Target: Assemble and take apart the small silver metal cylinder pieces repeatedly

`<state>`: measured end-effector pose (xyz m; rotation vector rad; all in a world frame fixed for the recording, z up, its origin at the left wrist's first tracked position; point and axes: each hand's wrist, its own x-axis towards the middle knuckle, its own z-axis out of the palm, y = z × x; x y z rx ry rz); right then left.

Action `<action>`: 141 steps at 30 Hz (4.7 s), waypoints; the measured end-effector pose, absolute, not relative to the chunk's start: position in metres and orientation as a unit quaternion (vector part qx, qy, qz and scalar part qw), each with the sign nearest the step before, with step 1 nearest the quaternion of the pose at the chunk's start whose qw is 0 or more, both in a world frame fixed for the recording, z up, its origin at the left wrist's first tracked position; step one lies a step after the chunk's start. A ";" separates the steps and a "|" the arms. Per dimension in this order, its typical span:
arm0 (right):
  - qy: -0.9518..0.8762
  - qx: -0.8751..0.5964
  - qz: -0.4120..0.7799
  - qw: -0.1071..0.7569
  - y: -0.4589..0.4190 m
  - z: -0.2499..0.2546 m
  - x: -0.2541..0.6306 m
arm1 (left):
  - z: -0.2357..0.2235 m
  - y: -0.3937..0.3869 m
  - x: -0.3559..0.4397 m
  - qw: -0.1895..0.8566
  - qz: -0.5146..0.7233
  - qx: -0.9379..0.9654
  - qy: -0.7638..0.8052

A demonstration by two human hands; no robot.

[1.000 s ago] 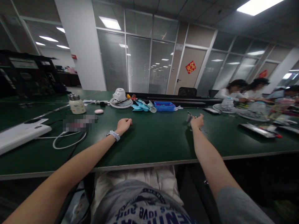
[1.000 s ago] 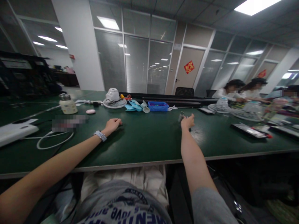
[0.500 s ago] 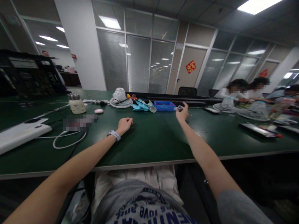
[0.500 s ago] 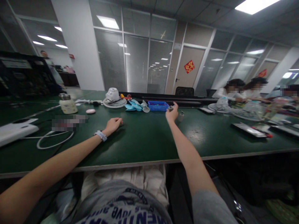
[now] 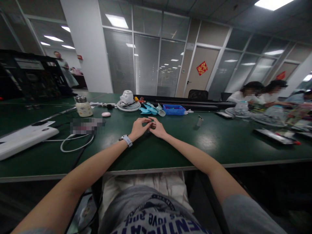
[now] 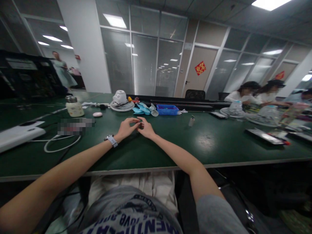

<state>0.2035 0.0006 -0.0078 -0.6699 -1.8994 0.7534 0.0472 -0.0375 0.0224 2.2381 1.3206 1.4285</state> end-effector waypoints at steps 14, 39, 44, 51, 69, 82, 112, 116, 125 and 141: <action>-0.800 -0.346 0.200 0.447 -0.005 -0.012 0.203 | 0.020 -0.022 0.031 0.147 0.588 0.637 0.477; -0.287 -0.837 -0.071 0.461 0.008 0.013 0.456 | 0.002 -0.015 0.017 0.145 0.336 0.705 0.608; -0.300 -0.818 -0.138 0.472 0.008 0.027 0.443 | 0.006 -0.014 0.020 0.176 0.365 0.667 0.625; -0.751 -0.517 -0.195 0.361 -0.001 0.046 0.297 | 0.007 -0.010 0.017 0.181 0.486 0.540 0.663; -0.861 -0.412 -0.046 0.294 0.005 0.028 0.242 | 0.005 -0.006 0.016 0.165 0.468 0.555 0.667; -0.380 -0.814 -0.116 0.423 0.007 0.039 0.494 | 0.002 -0.005 0.014 0.164 0.452 0.571 0.666; -0.511 -0.765 -0.216 0.328 0.022 0.032 0.453 | 0.006 -0.010 0.017 0.177 0.437 0.577 0.667; -0.535 -0.791 -0.163 0.248 0.031 0.019 0.440 | 0.006 -0.011 0.017 0.179 0.436 0.580 0.665; -0.545 -0.771 -0.103 0.313 0.034 0.015 0.431 | 0.005 -0.012 0.019 0.173 0.428 0.591 0.662; -0.828 -0.340 0.101 0.434 -0.007 -0.005 0.212 | 0.008 -0.020 0.031 0.103 0.439 0.751 0.483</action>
